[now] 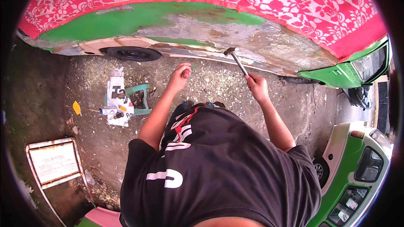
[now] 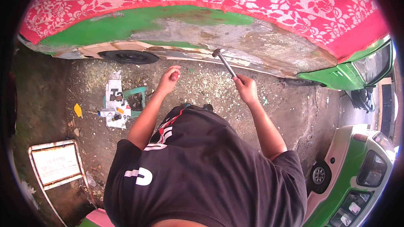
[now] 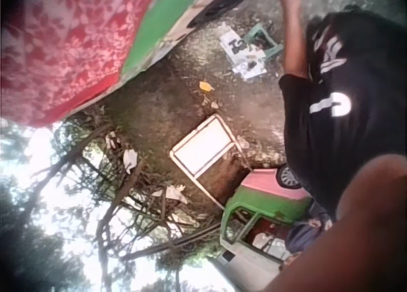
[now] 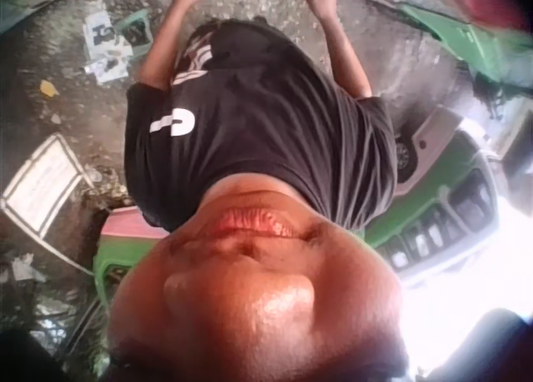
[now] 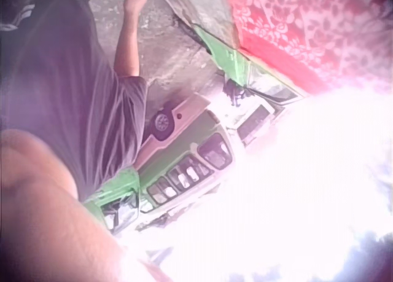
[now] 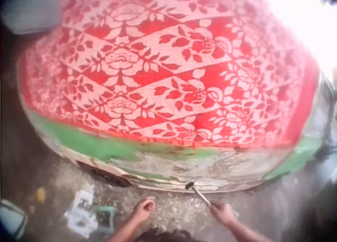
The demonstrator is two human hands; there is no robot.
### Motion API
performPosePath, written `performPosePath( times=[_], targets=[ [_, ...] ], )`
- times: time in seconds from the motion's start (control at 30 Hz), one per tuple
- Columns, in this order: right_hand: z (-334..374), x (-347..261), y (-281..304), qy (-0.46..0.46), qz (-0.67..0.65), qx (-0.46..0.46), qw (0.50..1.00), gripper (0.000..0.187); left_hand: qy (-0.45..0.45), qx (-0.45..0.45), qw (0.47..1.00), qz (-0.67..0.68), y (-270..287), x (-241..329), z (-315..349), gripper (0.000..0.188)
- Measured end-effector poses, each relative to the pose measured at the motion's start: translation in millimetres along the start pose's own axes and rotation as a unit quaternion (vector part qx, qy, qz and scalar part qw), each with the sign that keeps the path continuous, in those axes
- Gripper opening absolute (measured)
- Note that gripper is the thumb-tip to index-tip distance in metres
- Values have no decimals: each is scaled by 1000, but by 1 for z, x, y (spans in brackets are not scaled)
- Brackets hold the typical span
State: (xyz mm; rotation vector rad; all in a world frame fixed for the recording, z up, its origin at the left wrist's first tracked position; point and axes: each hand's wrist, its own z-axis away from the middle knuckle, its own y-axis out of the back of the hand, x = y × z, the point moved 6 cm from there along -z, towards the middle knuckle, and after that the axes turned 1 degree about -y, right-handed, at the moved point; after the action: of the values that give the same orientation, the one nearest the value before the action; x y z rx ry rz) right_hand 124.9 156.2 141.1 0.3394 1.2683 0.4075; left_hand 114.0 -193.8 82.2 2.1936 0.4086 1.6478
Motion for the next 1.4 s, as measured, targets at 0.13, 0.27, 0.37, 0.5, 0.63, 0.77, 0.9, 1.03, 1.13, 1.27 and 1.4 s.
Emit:
performPosePath(
  times=[0.13,0.27,0.37,0.5,0.63,0.77,0.9,1.03,1.13,1.27,1.4],
  targets=[
    [-3,4,-4,13,6,47,999,32,42,-32,998,22,-5,-9,-7,18],
    [0,13,-21,-11,-76,42,996,30,24,-80,996,12,-6,-17,-14,17],
    [3,12,-25,-23,-125,42,991,27,28,-109,994,12,-13,-22,-29,19],
    [1,19,-37,-60,-199,45,977,28,-10,-144,990,-2,-25,-23,-49,24],
    [6,37,-48,-88,-214,95,968,29,-17,-225,974,-9,-47,-27,-73,27],
    [18,72,-79,-124,-291,153,936,30,-105,-294,947,-72,-71,-24,-101,31],
    [21,97,-102,-136,-330,213,910,31,-159,-371,902,-156,-107,-26,-120,26],
    [27,119,-121,-140,-356,269,884,31,-318,-379,843,-209,-146,-26,-128,16],
    [31,132,-131,-141,-377,312,860,26,-328,-482,803,-128,-182,-36,-129,13],
    [42,155,-136,-131,-406,343,837,25,-358,-557,735,-146,-222,-35,-131,10],
    [53,167,-127,-149,-423,350,823,29,-328,-577,736,-131,-237,-26,-137,16]
  ],
)
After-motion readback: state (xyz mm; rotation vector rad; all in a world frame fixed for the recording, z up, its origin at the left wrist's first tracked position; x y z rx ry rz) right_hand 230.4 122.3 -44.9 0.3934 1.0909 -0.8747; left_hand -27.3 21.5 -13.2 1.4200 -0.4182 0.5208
